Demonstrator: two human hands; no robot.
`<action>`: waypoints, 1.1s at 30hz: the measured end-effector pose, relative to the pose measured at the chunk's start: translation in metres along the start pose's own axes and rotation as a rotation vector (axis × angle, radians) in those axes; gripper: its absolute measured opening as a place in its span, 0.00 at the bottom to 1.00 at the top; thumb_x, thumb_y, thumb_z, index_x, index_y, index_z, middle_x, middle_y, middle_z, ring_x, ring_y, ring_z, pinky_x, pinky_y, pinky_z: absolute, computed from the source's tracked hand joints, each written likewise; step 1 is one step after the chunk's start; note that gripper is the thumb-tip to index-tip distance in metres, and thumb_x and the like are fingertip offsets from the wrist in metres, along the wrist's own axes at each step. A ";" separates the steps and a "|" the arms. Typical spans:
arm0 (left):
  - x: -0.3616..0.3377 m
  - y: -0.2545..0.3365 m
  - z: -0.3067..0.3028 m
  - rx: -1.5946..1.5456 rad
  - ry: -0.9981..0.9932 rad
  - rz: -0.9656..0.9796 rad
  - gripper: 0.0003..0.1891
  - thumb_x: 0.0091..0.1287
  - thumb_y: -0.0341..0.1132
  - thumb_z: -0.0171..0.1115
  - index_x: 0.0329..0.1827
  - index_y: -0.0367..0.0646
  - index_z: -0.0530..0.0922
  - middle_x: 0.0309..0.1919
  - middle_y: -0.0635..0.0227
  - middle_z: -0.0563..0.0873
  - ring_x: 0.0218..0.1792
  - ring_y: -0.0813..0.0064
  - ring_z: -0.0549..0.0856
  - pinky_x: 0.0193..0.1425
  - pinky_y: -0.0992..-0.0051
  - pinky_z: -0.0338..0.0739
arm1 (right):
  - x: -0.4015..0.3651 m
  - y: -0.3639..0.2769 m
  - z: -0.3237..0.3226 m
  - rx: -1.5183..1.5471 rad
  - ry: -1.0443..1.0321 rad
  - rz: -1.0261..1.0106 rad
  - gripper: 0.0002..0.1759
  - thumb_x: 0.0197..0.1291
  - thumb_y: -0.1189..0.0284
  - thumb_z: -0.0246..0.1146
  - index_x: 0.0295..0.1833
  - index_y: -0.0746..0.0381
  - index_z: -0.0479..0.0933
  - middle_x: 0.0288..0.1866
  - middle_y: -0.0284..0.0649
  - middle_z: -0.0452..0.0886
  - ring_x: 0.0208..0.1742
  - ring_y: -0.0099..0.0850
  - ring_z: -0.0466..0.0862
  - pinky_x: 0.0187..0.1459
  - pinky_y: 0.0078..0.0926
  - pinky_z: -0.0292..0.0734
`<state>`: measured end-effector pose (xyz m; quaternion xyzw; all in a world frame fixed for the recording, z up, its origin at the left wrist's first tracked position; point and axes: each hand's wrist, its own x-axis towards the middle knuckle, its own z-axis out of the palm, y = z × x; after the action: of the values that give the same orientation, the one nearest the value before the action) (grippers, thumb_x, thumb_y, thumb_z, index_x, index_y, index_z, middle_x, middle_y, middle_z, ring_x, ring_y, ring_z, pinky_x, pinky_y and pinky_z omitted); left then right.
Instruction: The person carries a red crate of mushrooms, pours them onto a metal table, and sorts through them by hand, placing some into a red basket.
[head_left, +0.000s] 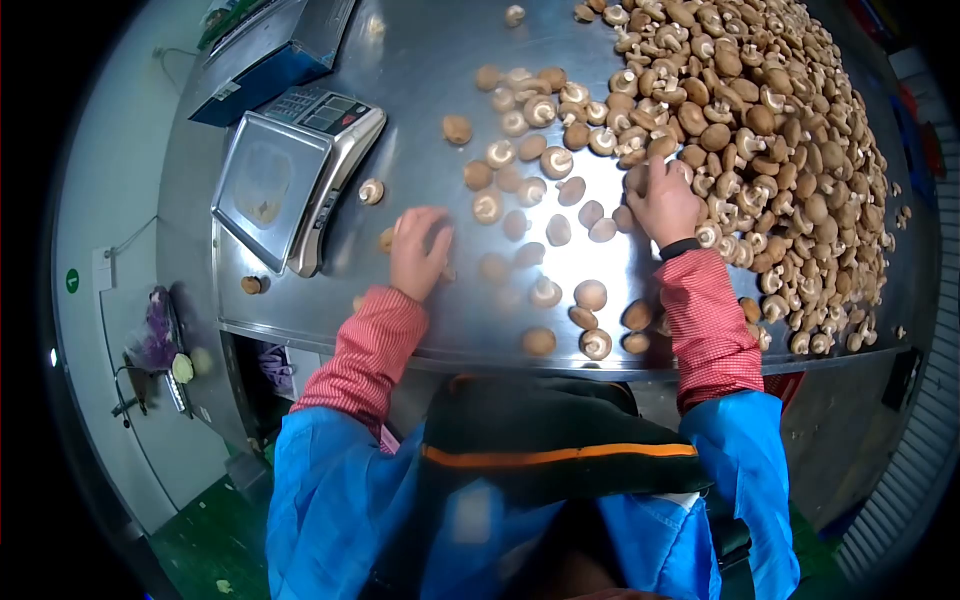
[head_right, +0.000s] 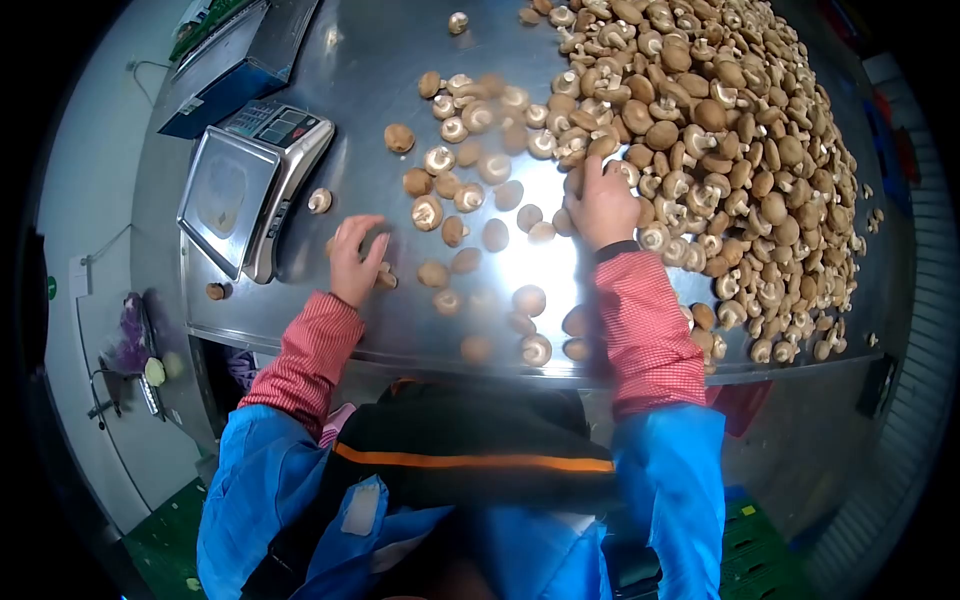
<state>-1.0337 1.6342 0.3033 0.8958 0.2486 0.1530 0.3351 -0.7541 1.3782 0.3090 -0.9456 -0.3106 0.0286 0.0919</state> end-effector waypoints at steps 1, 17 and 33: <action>0.008 0.006 0.002 -0.036 -0.026 0.017 0.13 0.63 0.28 0.67 0.51 0.41 0.84 0.48 0.58 0.84 0.52 0.53 0.81 0.60 0.60 0.75 | 0.002 -0.001 -0.003 0.083 -0.051 0.057 0.28 0.54 0.60 0.71 0.57 0.60 0.72 0.43 0.49 0.83 0.45 0.48 0.86 0.38 0.47 0.82; 0.010 0.104 0.082 -0.296 -0.308 0.165 0.24 0.59 0.33 0.73 0.59 0.46 0.80 0.47 0.62 0.83 0.52 0.60 0.83 0.58 0.62 0.78 | -0.098 -0.033 -0.024 1.149 -0.507 0.300 0.19 0.71 0.70 0.67 0.61 0.64 0.72 0.39 0.33 0.82 0.38 0.20 0.81 0.38 0.19 0.77; -0.074 -0.052 -0.014 -0.022 0.114 -0.385 0.28 0.61 0.27 0.70 0.67 0.46 0.78 0.51 0.59 0.86 0.53 0.61 0.86 0.59 0.63 0.81 | -0.140 -0.006 -0.062 1.888 -1.028 0.440 0.26 0.70 0.69 0.60 0.70 0.64 0.69 0.48 0.47 0.84 0.37 0.36 0.87 0.34 0.28 0.84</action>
<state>-1.1191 1.6350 0.2701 0.8180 0.4321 0.1392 0.3532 -0.8634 1.2907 0.3710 -0.4044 0.0107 0.6615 0.6315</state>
